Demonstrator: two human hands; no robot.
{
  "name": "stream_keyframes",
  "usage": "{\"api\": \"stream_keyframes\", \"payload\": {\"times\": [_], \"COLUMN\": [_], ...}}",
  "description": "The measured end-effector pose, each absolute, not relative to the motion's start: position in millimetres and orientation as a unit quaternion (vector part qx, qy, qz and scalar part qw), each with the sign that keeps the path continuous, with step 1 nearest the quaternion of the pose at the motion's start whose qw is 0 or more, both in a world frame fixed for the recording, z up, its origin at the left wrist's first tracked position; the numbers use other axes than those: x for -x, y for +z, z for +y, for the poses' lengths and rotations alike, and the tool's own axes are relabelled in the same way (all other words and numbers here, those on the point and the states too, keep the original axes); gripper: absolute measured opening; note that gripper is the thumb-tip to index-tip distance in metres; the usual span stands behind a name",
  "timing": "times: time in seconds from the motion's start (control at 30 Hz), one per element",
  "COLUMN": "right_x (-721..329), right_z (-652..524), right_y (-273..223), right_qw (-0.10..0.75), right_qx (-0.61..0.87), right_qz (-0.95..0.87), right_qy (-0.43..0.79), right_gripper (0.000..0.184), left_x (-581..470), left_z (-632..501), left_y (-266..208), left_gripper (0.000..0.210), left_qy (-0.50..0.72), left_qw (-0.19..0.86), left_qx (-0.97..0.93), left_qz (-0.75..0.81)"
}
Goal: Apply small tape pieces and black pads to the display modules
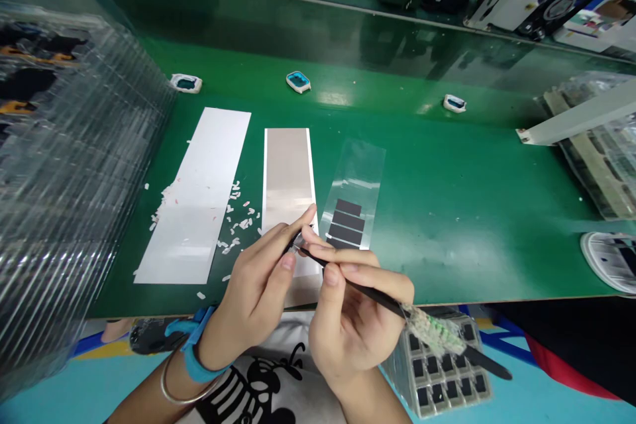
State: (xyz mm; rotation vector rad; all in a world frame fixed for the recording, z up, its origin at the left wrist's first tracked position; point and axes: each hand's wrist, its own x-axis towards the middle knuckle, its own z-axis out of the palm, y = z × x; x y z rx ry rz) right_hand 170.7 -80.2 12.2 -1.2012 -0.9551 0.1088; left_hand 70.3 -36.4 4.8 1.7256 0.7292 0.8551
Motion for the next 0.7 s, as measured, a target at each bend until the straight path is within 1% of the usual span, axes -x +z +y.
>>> {"api": "stream_keyframes", "payload": {"times": [0.23,0.7], "right_x": [-171.7,-174.3], "right_z": [-80.4,-79.2], "right_y": [10.8,7.5], "right_qw": [0.735,0.725], "right_qx": [0.521,0.518], "right_qz": [-0.43,-0.451], "right_qy": [0.055,0.05], "right_gripper": [0.02,0.024], "left_x": [-70.6,-71.4], "left_z": [-36.2,-35.0], "left_y": [4.8,5.3], "left_gripper": [0.049,0.049], "left_qy": [0.357,0.344], "left_qw": [0.506,0.488], "left_qx": [-0.723,-0.736], "left_qz": [0.307,0.318]}}
